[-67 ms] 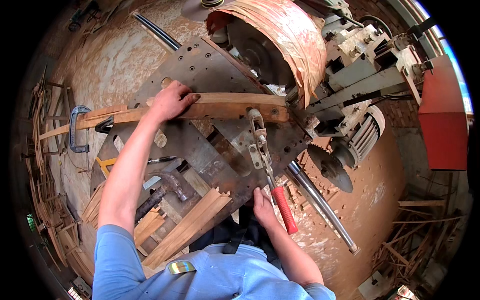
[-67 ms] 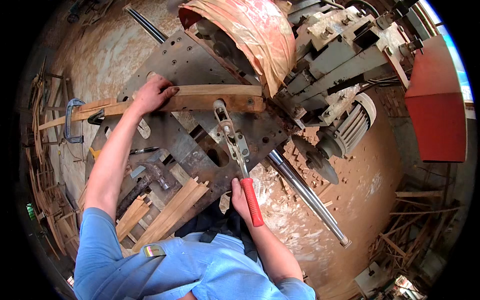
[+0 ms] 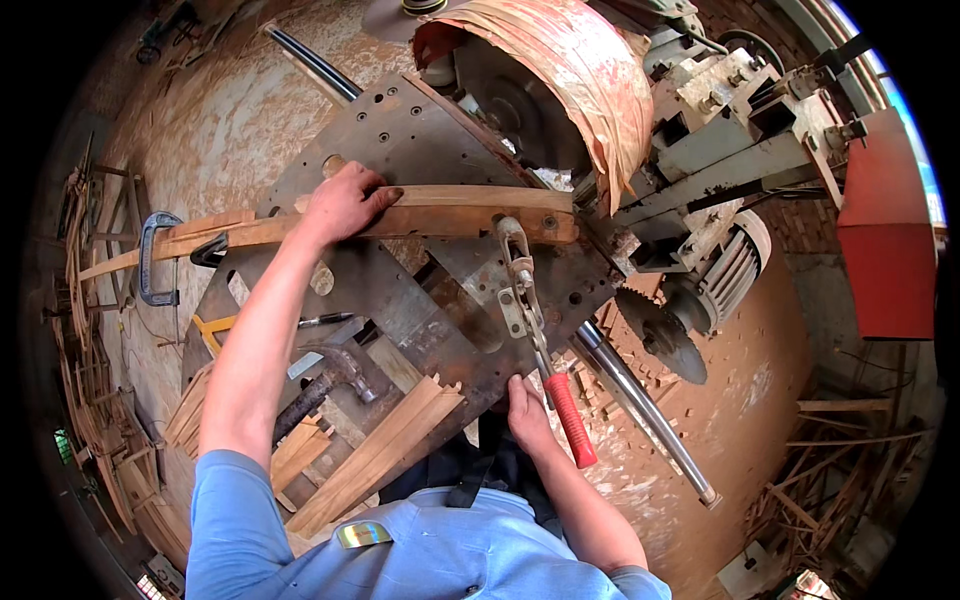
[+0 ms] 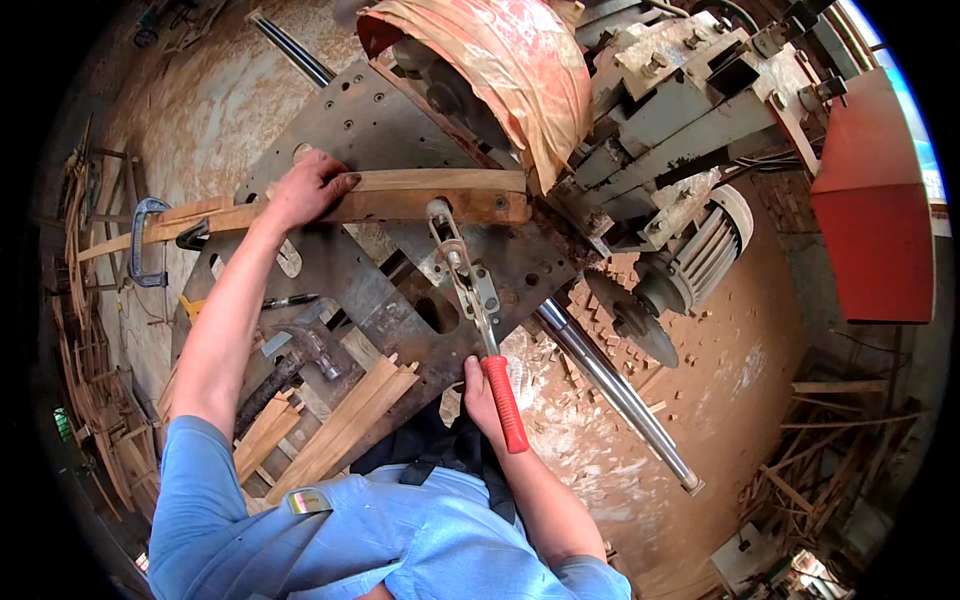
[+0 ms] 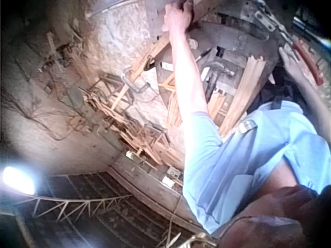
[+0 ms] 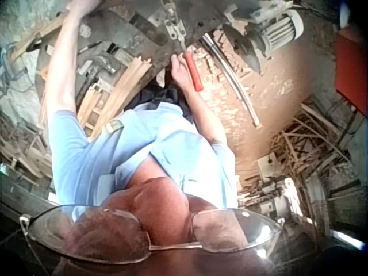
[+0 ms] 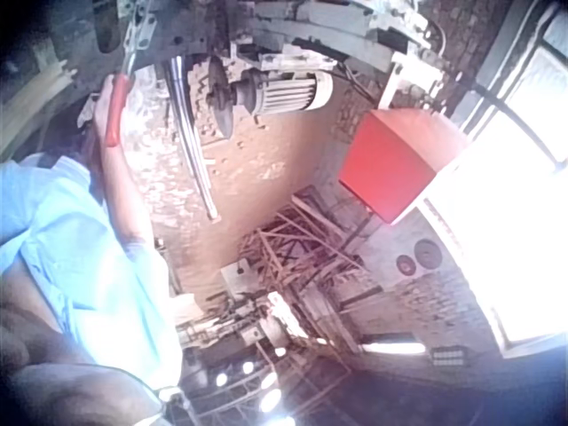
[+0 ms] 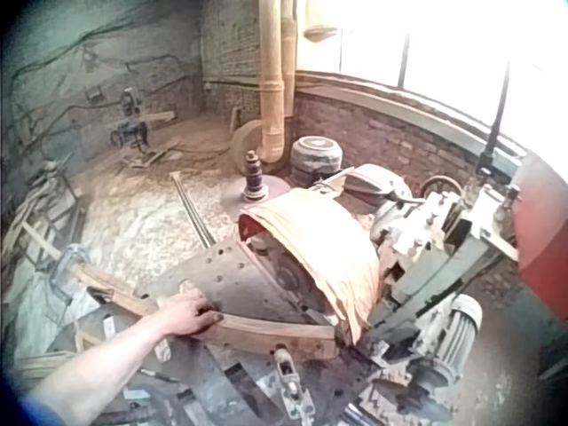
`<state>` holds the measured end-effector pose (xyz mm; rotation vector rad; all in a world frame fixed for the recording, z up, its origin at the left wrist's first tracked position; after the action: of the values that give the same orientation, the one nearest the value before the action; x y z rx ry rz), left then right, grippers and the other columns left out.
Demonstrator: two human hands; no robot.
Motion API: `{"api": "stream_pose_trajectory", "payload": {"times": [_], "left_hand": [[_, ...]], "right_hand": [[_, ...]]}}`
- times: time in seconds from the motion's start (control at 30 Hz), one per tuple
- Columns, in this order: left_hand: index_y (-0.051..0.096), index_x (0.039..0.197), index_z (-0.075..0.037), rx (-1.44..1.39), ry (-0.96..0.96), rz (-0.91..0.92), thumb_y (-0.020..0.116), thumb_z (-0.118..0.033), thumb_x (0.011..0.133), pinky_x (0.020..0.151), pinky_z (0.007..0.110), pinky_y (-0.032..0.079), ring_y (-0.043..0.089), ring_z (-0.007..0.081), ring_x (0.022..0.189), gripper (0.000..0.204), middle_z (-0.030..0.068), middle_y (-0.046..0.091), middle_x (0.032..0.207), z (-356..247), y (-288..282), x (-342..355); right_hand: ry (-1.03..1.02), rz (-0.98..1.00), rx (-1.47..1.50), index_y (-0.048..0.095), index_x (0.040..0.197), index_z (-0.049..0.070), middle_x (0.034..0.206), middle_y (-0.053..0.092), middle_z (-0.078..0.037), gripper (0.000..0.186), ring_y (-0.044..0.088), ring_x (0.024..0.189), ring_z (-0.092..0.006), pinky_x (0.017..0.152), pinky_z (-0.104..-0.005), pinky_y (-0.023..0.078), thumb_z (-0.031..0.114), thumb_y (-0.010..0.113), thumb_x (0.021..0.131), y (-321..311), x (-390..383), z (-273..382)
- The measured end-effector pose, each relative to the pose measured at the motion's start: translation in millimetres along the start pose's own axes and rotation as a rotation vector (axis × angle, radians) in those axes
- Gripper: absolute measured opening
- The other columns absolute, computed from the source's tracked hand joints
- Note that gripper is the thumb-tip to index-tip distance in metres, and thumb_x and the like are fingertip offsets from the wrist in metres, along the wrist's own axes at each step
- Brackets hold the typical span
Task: The person uses a miter saw to cut several thin wooden strips to length. They repeatedly position each strip against the saw fence, lower the blade to cut, and then remove the finished piece. The person also briefly uses a hammer to tap a strip into alignment before cutting.
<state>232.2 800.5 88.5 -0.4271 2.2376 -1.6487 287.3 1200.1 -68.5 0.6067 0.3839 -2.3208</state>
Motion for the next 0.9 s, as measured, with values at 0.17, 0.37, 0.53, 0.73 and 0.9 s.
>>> {"api": "stream_pose_trajectory", "payload": {"times": [0.17, 0.37, 0.53, 0.73, 0.9], "left_hand": [[0.07, 0.111, -0.013, 0.014, -0.017, 0.027, 0.056, -0.05, 0.093, 0.091, 0.043, 0.048, 0.06, 0.0338, 0.107, 0.043, 0.0127, 0.06, 0.112, -1.0, -0.2, 1.4], [0.07, 0.11, -0.013, 0.011, 0.01, -0.002, 0.056, -0.05, 0.093, 0.088, 0.044, 0.048, 0.06, 0.034, 0.104, 0.043, 0.0125, 0.061, 0.107, 1.7, 3.2, 1.0], [0.07, 0.108, -0.012, 0.02, 0.064, 0.008, 0.056, -0.048, 0.093, 0.086, 0.044, 0.048, 0.06, 0.0341, 0.103, 0.041, 0.0129, 0.062, 0.104, 6.5, 5.3, 5.2], [0.071, 0.107, -0.013, -0.006, 0.064, 0.011, 0.056, -0.049, 0.093, 0.085, 0.045, 0.048, 0.06, 0.0344, 0.102, 0.041, 0.0122, 0.062, 0.103, 7.2, 7.4, 4.7], [0.071, 0.105, -0.013, -0.017, 0.1, -0.026, 0.055, -0.048, 0.094, 0.082, 0.044, 0.049, 0.061, 0.0355, 0.097, 0.04, 0.0134, 0.063, 0.098, -0.5, 4.0, 1.7]], "right_hand": [[-0.053, -0.103, 0.055, 0.058, 0.112, -0.005, 0.1, 0.064, -0.019, 0.041, 0.061, 0.097, -0.0293, 0.087, -0.0388, 0.046, 0.032, 0.042, 0.104, 2.3, -3.5, 9.2], [-0.083, -0.17, 0.08, 0.058, 0.11, -0.005, 0.095, 0.063, -0.02, 0.039, 0.063, 0.093, -0.0287, 0.082, -0.0393, 0.048, 0.032, 0.046, 0.103, 5.9, -7.8, 17.5], [-0.085, -0.201, 0.234, 0.057, 0.107, -0.004, 0.093, 0.061, -0.016, 0.039, 0.06, 0.093, -0.0236, 0.083, -0.0361, 0.047, 0.033, 0.045, 0.104, 19.4, 4.2, -21.5], [0.049, -0.164, 0.469, 0.057, 0.104, -0.003, 0.095, 0.059, -0.012, 0.037, 0.056, 0.093, -0.0204, 0.085, -0.0331, 0.046, 0.032, 0.045, 0.104, 26.1, 4.8, -25.9], [0.066, -0.191, 0.639, 0.054, 0.118, -0.004, 0.108, 0.06, -0.014, 0.041, 0.056, 0.103, -0.0228, 0.093, -0.0344, 0.043, 0.032, 0.041, 0.105, 36.0, 7.8, -14.8]]}}
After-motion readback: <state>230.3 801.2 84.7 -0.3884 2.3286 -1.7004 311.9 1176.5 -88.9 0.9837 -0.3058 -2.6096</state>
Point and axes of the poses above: each hand's wrist, its own x-axis towards the middle knuckle, its own y-axis out of the palm, z = x × y, the point moved 2 cm from there along x, towards the middle knuckle
